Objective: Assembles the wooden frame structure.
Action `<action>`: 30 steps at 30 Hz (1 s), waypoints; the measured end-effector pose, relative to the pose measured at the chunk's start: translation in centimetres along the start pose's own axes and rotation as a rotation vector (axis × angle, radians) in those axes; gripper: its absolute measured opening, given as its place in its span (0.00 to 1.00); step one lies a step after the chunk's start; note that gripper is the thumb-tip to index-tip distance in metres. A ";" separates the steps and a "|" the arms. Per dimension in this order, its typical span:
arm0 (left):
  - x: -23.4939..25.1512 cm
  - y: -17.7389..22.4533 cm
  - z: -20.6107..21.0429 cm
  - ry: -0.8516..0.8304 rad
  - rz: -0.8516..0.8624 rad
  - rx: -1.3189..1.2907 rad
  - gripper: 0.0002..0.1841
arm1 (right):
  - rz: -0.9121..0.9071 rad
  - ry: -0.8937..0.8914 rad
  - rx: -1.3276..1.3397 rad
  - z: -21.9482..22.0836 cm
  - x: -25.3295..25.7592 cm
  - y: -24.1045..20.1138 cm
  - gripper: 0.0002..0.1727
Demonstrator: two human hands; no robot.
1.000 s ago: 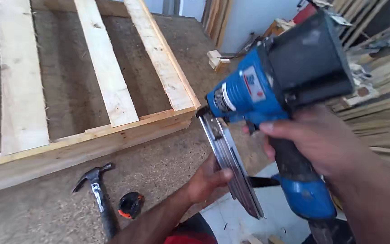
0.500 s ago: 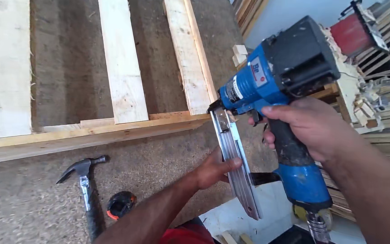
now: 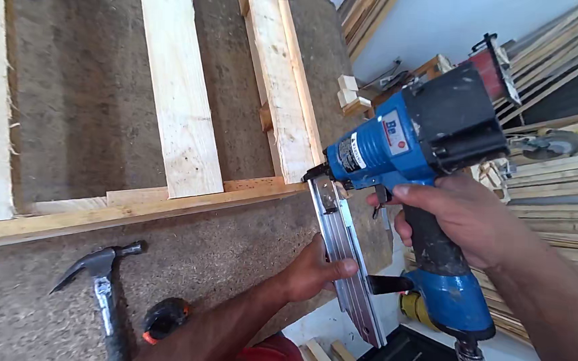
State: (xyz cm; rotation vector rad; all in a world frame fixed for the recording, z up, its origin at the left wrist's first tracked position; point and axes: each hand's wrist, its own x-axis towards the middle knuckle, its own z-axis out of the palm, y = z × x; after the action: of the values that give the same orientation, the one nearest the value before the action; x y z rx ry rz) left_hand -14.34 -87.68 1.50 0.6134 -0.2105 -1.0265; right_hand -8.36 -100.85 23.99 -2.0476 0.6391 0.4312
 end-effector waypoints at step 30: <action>-8.6 -8.0 -2.9 0.162 -0.089 0.225 0.50 | -0.220 -0.224 0.242 5.2 -5.6 17.1 0.18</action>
State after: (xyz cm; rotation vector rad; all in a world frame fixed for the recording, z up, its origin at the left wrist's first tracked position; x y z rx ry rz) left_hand -23.37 -82.20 -4.39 0.9135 -0.1579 -1.0409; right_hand -23.22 -102.47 12.76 -1.7841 0.3096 0.4235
